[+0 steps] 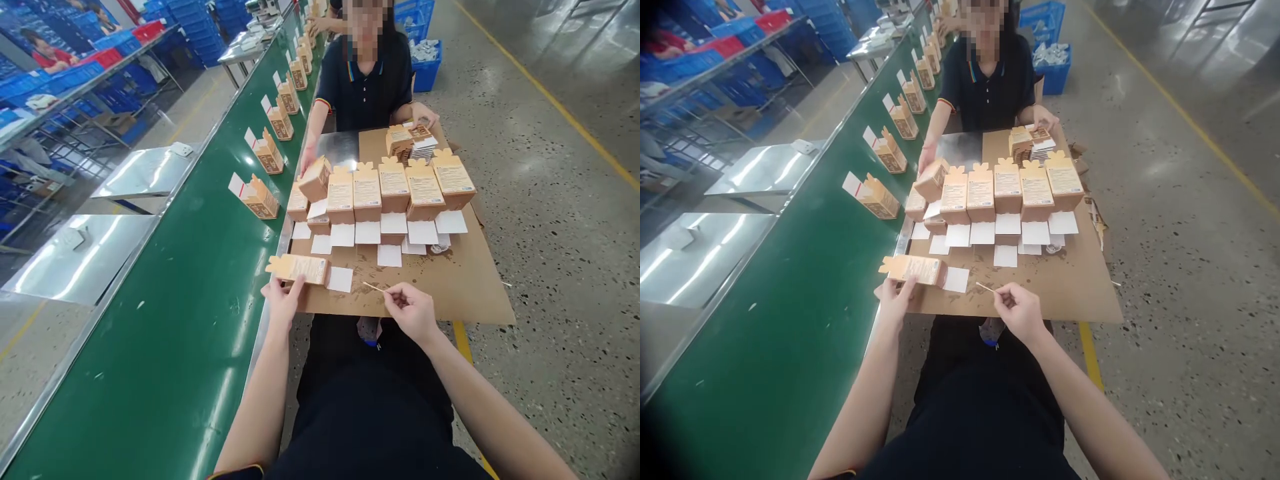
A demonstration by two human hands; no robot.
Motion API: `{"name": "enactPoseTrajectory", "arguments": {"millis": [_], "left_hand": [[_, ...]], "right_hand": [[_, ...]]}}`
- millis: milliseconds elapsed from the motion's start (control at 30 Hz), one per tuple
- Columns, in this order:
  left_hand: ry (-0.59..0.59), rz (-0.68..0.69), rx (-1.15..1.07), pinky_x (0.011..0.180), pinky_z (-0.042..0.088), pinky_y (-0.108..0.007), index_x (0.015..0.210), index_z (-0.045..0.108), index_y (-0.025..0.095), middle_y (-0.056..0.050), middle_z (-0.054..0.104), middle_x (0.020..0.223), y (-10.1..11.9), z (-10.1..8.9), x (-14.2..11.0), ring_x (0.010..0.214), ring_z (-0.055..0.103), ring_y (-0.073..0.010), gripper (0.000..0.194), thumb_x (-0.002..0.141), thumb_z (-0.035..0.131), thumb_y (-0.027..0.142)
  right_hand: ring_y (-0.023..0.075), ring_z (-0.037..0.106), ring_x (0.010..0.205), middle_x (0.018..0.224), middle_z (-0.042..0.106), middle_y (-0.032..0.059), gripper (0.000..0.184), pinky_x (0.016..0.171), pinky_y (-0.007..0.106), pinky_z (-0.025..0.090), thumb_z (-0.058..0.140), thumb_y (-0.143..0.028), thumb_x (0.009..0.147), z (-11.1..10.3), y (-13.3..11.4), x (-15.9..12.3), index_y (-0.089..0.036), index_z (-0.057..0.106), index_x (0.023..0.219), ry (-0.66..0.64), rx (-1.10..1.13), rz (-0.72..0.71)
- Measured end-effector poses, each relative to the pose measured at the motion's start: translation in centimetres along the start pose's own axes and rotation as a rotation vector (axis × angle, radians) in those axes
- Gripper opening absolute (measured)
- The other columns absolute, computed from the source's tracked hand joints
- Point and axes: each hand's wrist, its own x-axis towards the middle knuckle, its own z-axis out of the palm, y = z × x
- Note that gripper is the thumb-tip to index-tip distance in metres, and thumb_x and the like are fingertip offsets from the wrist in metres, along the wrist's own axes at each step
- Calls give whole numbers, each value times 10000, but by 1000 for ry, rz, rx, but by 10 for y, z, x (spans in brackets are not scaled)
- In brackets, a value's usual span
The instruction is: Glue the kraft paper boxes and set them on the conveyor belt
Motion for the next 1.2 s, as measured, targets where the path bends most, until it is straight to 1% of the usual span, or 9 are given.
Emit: {"name": "enactPoseTrajectory", "arguments": {"millis": [167,333,500,633,767,867,933,1033,1200], "left_hand": [[58,73,-22,1180,598,-514,1259,549,266,-143,480,1433,6,1,7,1375,661,-307,688,785,979,519],[-75,139,-263,1152,614,-514,1392,374,333,-153,534,1567,15,-16,-6,1254,768,-268,892,771,993,495],[-45,153,-251,1132,638,-488,1618,210,435,-213,85,1863,23,-13,-10,1344,748,-304,1246,691,1043,439],[-75,101,-238,1139,637,-534,1728,51,509,-204,-101,1900,24,-13,-9,1388,729,-356,1455,684,1061,419],[-68,124,-255,1135,633,-564,1760,29,483,-246,214,1863,23,-7,-12,1335,761,-354,1480,693,1054,467],[-58,130,-262,1135,629,-551,1770,-81,429,-240,563,1650,23,1,-14,1316,775,-339,1534,716,1031,523],[-51,136,-261,1135,628,-551,1769,-124,402,-216,658,1543,23,8,-17,1321,774,-337,1551,728,1018,536],[-72,177,-252,1126,637,-536,1773,35,391,-205,638,1570,23,19,-23,1342,759,-340,1426,736,1004,529],[-147,235,-183,1138,634,-494,1507,520,289,-160,663,1469,21,31,-37,1321,753,-326,902,741,981,417]], "right_hand": [[173,660,543,660,712,21,287,543,299,610,752,-485,970,14,2,-8,-256,732,797,6,50,13],[182,657,557,679,721,28,258,552,313,613,718,-459,973,28,-4,-16,-269,722,799,-26,77,39],[185,675,605,718,737,25,205,601,315,619,681,-406,968,56,-5,-8,-270,700,817,-149,67,21],[188,680,639,714,728,14,191,646,318,608,663,-351,966,63,2,-2,-271,656,793,-252,6,-16],[201,687,656,733,734,20,216,651,330,601,675,-360,985,60,8,5,-273,647,790,-250,-46,-12],[200,694,646,741,739,30,256,629,325,604,681,-424,999,55,8,11,-267,668,797,-170,-21,11],[193,690,634,738,740,32,279,623,321,613,680,-463,1003,49,6,13,-264,688,807,-105,7,18],[185,676,604,708,726,27,298,604,317,611,700,-498,996,36,3,11,-262,710,814,11,19,34],[179,664,567,666,705,20,298,580,313,605,758,-495,969,10,-1,-1,-250,728,803,138,17,65]]}}
